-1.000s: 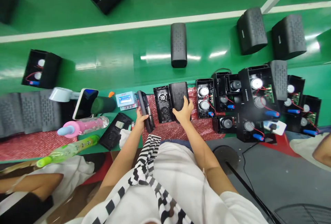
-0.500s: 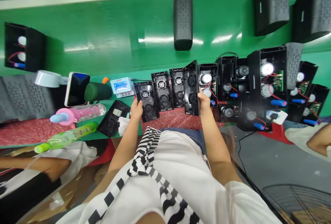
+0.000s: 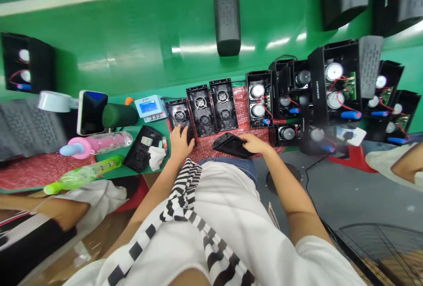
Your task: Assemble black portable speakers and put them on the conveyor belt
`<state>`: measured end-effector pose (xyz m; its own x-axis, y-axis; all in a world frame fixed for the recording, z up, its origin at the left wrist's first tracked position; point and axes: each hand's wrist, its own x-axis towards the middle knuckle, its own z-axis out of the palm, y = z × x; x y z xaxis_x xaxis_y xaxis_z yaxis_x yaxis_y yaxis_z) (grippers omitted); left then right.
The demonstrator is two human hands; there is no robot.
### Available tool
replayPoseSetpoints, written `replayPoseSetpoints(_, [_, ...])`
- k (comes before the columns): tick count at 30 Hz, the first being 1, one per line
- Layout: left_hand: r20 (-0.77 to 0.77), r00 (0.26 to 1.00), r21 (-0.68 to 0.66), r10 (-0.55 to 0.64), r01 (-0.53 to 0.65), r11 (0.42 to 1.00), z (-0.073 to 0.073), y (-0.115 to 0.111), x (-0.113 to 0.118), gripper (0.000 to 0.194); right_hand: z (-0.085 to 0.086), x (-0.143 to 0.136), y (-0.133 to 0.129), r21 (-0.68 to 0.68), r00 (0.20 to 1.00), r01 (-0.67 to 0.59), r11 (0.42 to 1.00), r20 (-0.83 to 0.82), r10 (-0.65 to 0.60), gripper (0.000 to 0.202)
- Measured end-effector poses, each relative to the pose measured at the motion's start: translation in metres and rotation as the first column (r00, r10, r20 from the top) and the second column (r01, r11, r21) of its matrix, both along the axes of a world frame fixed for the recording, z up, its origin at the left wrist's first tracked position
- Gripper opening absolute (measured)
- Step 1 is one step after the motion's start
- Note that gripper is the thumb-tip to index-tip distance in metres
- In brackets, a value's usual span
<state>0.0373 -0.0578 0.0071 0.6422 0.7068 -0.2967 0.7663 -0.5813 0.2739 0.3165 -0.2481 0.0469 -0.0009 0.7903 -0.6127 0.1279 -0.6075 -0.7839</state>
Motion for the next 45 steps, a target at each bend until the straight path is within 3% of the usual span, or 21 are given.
replayPoseSetpoints(4, [-0.055, 0.998, -0.016, -0.039, 0.038, 0.999, -0.01, -0.017, -0.018, 0.078, 0.005, -0.006, 0.011, -0.04, 0.961, -0.15, 0.988, 0.23, 0.155, 0.022])
replayPoseSetpoints(8, [-0.075, 0.995, -0.054, -0.065, 0.061, 0.997, -0.019, -0.015, -0.024, 0.075, 0.0, -0.005, 0.009, -0.046, 0.926, -0.239, 0.97, 0.291, 0.242, 0.022])
replayPoseSetpoints(15, [-0.069, 0.994, -0.096, -0.086, 0.079, 0.992, -0.016, -0.002, -0.013, 0.074, -0.019, -0.006, -0.005, -0.107, 0.875, -0.215, 0.971, 0.42, 0.24, 0.03])
replayPoseSetpoints(20, [-0.073, 0.994, -0.055, -0.075, 0.071, 0.996, -0.009, -0.004, -0.005, 0.068, -0.026, -0.013, -0.011, -0.171, 0.823, -0.288, 0.942, 0.459, 0.335, 0.023])
replayPoseSetpoints(25, [-0.05, 0.998, -0.023, -0.028, 0.027, 0.999, -0.006, -0.007, -0.002, 0.071, -0.028, -0.022, -0.017, -0.238, 0.765, -0.26, 0.936, 0.541, 0.35, 0.033])
replayPoseSetpoints(30, [0.056, 0.998, 0.01, 0.021, -0.022, 1.0, -0.008, -0.013, -0.014, 0.067, -0.032, -0.026, -0.024, -0.251, 0.689, -0.163, 0.954, 0.663, 0.292, 0.041])
replayPoseSetpoints(35, [0.272, 0.952, 0.049, 0.142, -0.161, 0.986, -0.017, -0.015, -0.052, 0.061, -0.034, -0.022, -0.027, -0.227, 0.653, -0.184, 0.956, 0.699, 0.292, 0.037])
replayPoseSetpoints(40, [0.353, 0.887, 0.067, 0.297, -0.341, 0.938, -0.022, -0.015, -0.088, 0.053, -0.028, -0.03, 0.001, -0.14, 0.658, -0.373, 0.917, 0.657, 0.368, 0.034])
replayPoseSetpoints(45, [0.393, 0.873, 0.068, 0.289, -0.341, 0.938, -0.016, -0.025, -0.083, 0.043, -0.025, -0.084, 0.056, 0.008, 0.659, -0.549, 0.836, 0.619, 0.427, 0.033])
